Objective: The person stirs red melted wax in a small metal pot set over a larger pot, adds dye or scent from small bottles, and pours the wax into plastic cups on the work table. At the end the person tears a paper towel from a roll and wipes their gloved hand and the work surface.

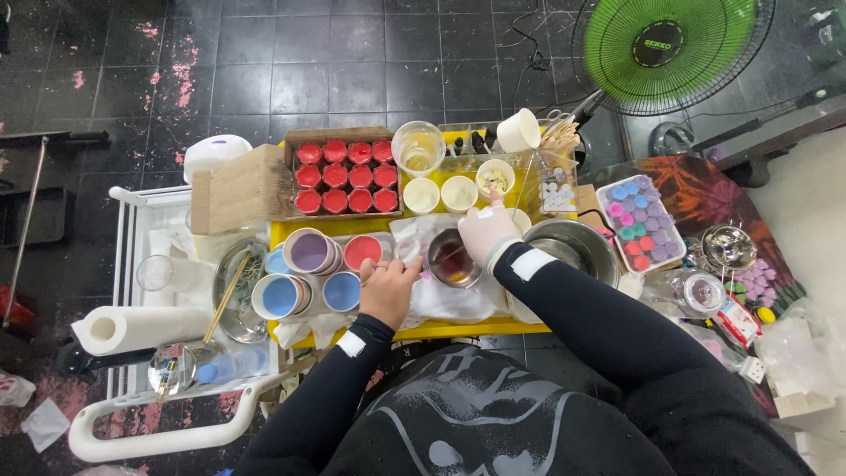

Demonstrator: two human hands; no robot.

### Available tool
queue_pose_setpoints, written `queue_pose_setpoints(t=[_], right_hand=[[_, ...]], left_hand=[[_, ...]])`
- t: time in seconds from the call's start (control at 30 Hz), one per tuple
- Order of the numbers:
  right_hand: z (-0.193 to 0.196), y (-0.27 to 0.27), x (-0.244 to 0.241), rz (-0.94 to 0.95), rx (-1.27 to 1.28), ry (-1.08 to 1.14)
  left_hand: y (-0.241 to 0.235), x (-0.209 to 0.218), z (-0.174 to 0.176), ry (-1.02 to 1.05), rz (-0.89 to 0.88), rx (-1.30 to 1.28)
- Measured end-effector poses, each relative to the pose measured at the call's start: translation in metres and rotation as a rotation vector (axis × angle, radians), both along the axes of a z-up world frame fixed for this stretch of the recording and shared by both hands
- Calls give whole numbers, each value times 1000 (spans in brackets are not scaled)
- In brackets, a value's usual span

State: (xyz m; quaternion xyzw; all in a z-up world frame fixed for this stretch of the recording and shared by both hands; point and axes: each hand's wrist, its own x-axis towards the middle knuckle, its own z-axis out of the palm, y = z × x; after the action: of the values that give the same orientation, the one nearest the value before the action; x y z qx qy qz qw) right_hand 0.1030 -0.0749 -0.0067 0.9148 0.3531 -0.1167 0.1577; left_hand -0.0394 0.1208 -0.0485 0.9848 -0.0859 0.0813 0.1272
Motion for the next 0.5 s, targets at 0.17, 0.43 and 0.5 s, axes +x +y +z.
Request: queue_pose_setpoints(t=[0.17, 0.43, 0.5], right_hand=[[31, -18, -6, 13, 154, 5], [109, -91, -11, -106, 283, 151], [117, -114, -11, -243, 402, 331]], left_hand=[[-1, 1, 4, -61, 9, 55], [3, 2, -18, -16, -19, -11], [-7, 10, 40, -144, 26, -8]])
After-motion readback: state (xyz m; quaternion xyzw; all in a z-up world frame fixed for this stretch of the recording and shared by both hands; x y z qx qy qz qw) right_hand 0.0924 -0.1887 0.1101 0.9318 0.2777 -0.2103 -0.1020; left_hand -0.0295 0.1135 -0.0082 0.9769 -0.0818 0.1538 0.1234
